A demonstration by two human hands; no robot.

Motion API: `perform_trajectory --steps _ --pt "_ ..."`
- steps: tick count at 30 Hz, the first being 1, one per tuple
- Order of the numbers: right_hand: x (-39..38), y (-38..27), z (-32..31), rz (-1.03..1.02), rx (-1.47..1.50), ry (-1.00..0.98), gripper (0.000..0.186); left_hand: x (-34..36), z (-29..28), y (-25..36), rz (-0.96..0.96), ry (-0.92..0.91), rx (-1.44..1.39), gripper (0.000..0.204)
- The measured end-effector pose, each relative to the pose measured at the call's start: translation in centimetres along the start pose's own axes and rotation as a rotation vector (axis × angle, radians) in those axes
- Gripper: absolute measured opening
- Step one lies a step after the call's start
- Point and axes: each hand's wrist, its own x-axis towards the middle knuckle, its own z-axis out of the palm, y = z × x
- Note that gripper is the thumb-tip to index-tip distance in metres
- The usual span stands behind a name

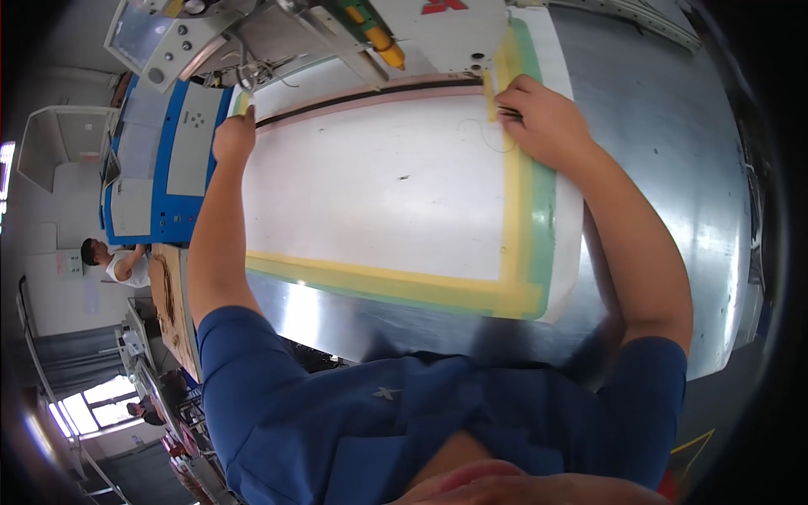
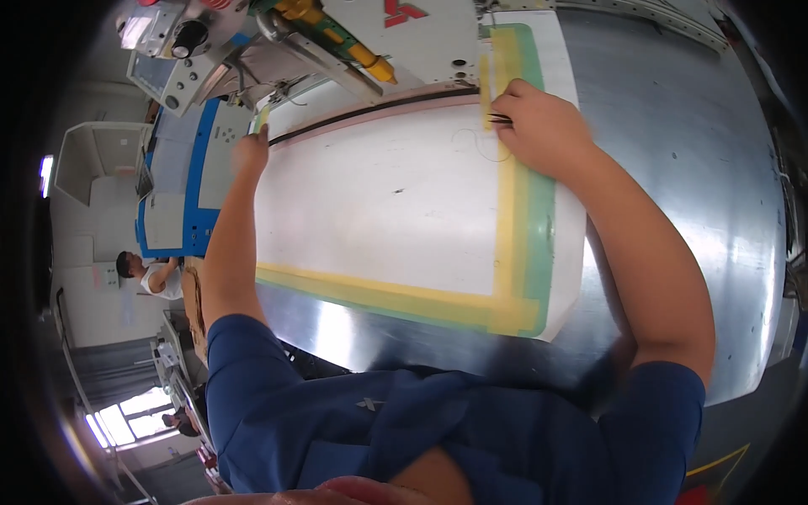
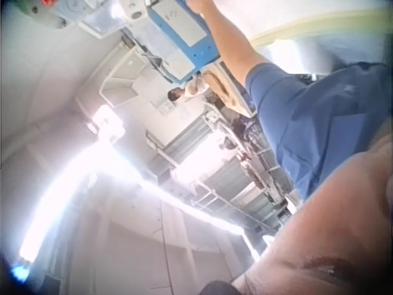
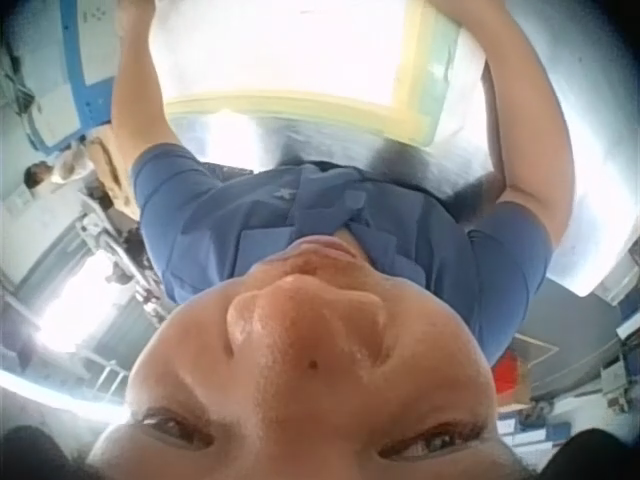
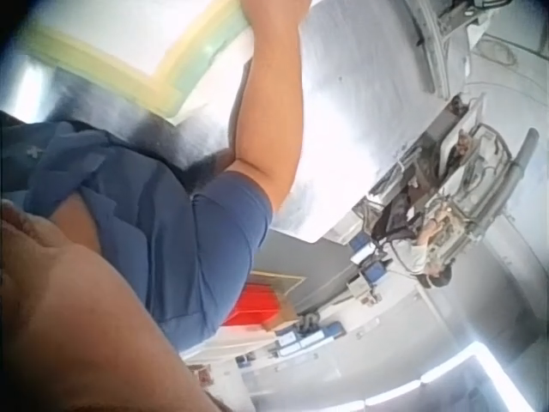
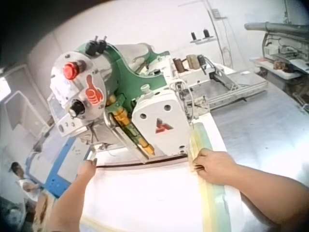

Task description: Sewing a zipper onto a leather or fabric strap using an industrial sewing machine.

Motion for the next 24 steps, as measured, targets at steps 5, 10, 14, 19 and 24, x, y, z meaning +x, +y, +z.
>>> perform_trajectory --steps 5,10,14,19,24 --pt "-0.7 -0.2 -0.3 -0.055 -0.009 -0.009 0.034 -8.2 -2.8 -2.7 -0.047 0.081 -0.060 0.064" --pt "-1.1 -1.4 0.2 -0.078 -0.072 0.005 0.037 -16.4 -1.3 -8.7 -0.091 0.072 -0.220 0.067" --pt "-1.4 -2.3 0.4 -0.186 -0.167 0.047 0.027 -23.2 0.5 -12.0 -0.196 0.042 -0.391 0.064" --pt "-0.5 -3.8 1.3 -0.233 -0.203 0.123 0.021 -30.1 1.7 -14.9 -0.286 0.054 -0.501 0.064" --pt "1.6 -5.1 3.0 -0.282 -0.305 0.115 0.015 -33.1 2.4 -15.9 -0.251 0.110 -0.664 0.061"
